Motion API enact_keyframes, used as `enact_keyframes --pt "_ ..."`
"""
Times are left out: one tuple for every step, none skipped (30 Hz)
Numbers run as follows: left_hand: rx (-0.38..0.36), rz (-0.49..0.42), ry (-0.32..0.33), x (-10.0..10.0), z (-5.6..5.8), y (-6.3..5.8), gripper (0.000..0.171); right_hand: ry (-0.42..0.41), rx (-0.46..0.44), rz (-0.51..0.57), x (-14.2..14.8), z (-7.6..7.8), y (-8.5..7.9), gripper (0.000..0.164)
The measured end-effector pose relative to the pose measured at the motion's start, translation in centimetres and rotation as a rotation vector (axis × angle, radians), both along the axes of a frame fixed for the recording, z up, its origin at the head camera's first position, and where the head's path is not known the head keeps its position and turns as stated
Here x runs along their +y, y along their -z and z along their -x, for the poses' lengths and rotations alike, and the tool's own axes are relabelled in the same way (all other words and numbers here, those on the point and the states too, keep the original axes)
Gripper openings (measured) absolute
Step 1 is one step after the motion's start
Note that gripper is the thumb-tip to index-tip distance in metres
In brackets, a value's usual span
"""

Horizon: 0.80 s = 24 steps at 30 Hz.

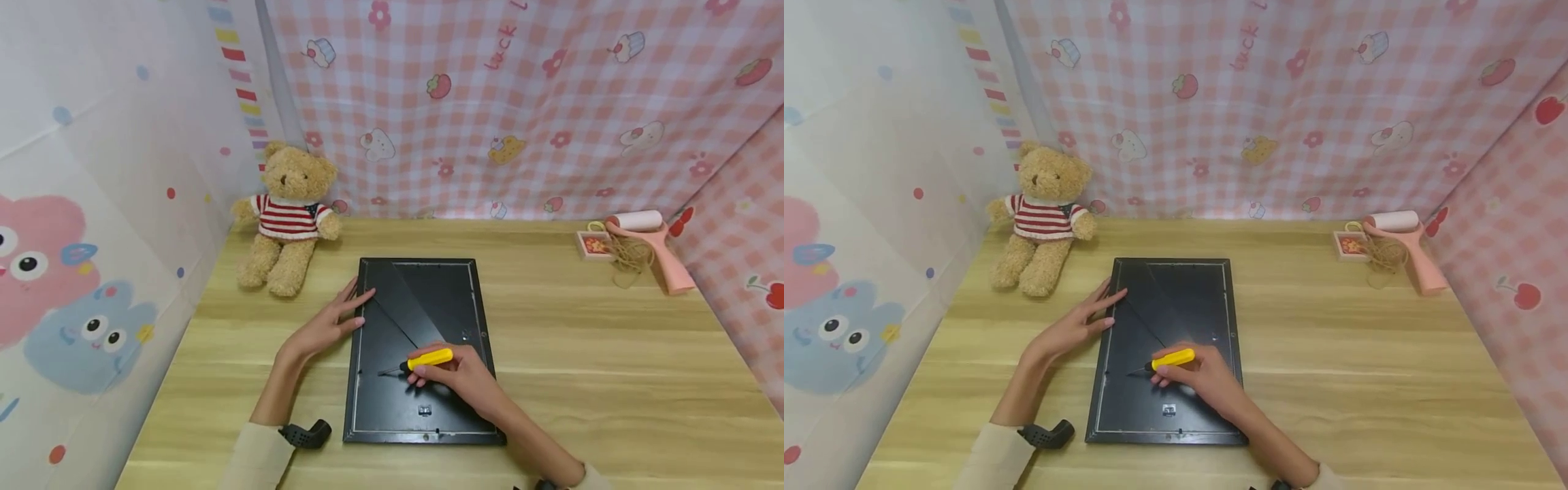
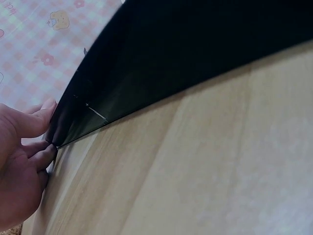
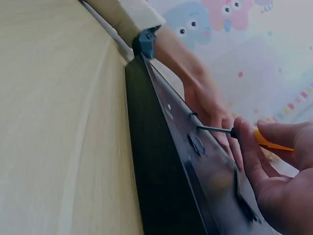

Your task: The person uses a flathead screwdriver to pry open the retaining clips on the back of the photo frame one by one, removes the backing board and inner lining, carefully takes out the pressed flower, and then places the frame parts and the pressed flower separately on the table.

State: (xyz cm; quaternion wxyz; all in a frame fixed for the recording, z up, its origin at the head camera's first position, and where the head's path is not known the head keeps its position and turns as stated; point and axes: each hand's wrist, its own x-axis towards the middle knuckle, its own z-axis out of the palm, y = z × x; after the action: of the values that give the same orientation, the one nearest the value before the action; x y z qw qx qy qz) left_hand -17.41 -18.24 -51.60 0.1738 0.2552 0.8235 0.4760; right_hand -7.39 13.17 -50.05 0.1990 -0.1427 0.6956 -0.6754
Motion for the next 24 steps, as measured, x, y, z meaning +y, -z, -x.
enact_keyframes --pt "0.001 0.001 0.000 0.0 0.1 -0.1 0.062 0.002 0.015 -0.021 -0.3 0.0 -0.2 0.034" --pt "0.002 0.004 -0.002 0.0 0.2 -0.1 0.062 0.006 0.026 -0.042 -0.6 0.0 -0.3 0.033" --pt "-0.001 0.006 -0.004 0.0 0.2 -0.2 0.062 0.009 0.039 -0.064 -0.9 0.0 -0.4 0.032" --pt "0.000 0.009 -0.005 0.0 0.2 -0.3 0.062 0.010 0.054 -0.086 -1.2 0.0 -0.4 0.031" --pt "-0.005 0.009 -0.008 0.0 0.2 -0.4 0.062 0.011 0.068 -0.111 -1.4 0.0 -0.4 0.031" --pt "-0.003 0.009 -0.009 0.0 0.2 -0.5 0.062 0.012 0.085 -0.131 -1.7 -0.1 -0.3 0.030" --pt "-0.003 0.013 -0.011 0.0 0.1 -0.5 0.062 0.013 0.097 -0.148 -1.9 -0.1 -0.3 0.030" --pt "-0.008 0.013 -0.014 0.0 0.1 -0.5 0.062 0.009 0.108 -0.156 -2.1 -0.2 -0.2 0.031" --pt "-0.007 0.014 -0.013 -0.1 0.0 -0.5 0.062 0.006 0.121 -0.162 -2.2 -0.3 -0.2 0.031" --pt "-0.006 0.015 -0.013 -0.1 0.0 -0.4 0.062 0.004 0.131 -0.164 -2.4 -0.4 -0.1 0.031" --pt "-0.011 0.016 -0.014 -0.1 0.0 -0.4 0.062 0.002 0.134 -0.163 -2.5 -0.4 -0.1 0.032" --pt "-0.010 0.018 -0.014 -0.1 0.0 -0.3 0.062 0.001 0.138 -0.159 -2.6 -0.5 0.0 0.032" --pt "-0.011 0.018 -0.014 -0.1 0.0 -0.3 0.062 -0.001 0.139 -0.153 -2.7 -0.6 -0.1 0.032" --pt "-0.011 0.019 -0.013 -0.1 0.0 -0.2 0.062 0.000 0.141 -0.145 -2.7 -0.6 -0.1 0.033" --pt "-0.011 0.019 -0.011 -0.1 -0.1 -0.2 0.062 0.005 0.145 -0.143 -2.7 -0.7 -0.1 0.032" --pt "-0.011 0.020 -0.010 -0.1 0.0 -0.2 0.062 0.009 0.146 -0.139 -2.7 -0.8 -0.2 0.032" --pt "-0.008 0.020 -0.009 -0.1 0.0 -0.2 0.062 0.013 0.147 -0.133 -2.7 -0.8 -0.2 0.032" --pt "-0.006 0.020 -0.008 -0.1 0.0 -0.1 0.062 0.017 0.148 -0.130 -2.7 -0.8 -0.3 0.032" --pt "-0.004 0.019 -0.008 -0.1 0.0 -0.1 0.062 0.019 0.146 -0.125 -2.7 -0.8 -0.3 0.032" --pt "-0.003 0.019 -0.008 -0.1 0.0 -0.1 0.062 0.020 0.147 -0.124 -2.8 -0.8 -0.4 0.032" --pt "-0.003 0.019 -0.008 -0.1 0.0 -0.1 0.062 0.021 0.147 -0.125 -2.8 -0.8 -0.4 0.032" --pt "-0.002 0.021 -0.009 -0.1 0.0 -0.1 0.062 0.018 0.142 -0.118 -2.8 -0.8 -0.4 0.032" --pt "-0.004 0.019 -0.011 -0.1 0.0 -0.1 0.063 0.013 0.138 -0.109 -2.9 -0.8 -0.5 0.033" --pt "-0.013 0.015 -0.012 -0.1 0.0 -0.1 0.063 0.009 0.136 -0.101 -3.0 -0.8 -0.5 0.033"
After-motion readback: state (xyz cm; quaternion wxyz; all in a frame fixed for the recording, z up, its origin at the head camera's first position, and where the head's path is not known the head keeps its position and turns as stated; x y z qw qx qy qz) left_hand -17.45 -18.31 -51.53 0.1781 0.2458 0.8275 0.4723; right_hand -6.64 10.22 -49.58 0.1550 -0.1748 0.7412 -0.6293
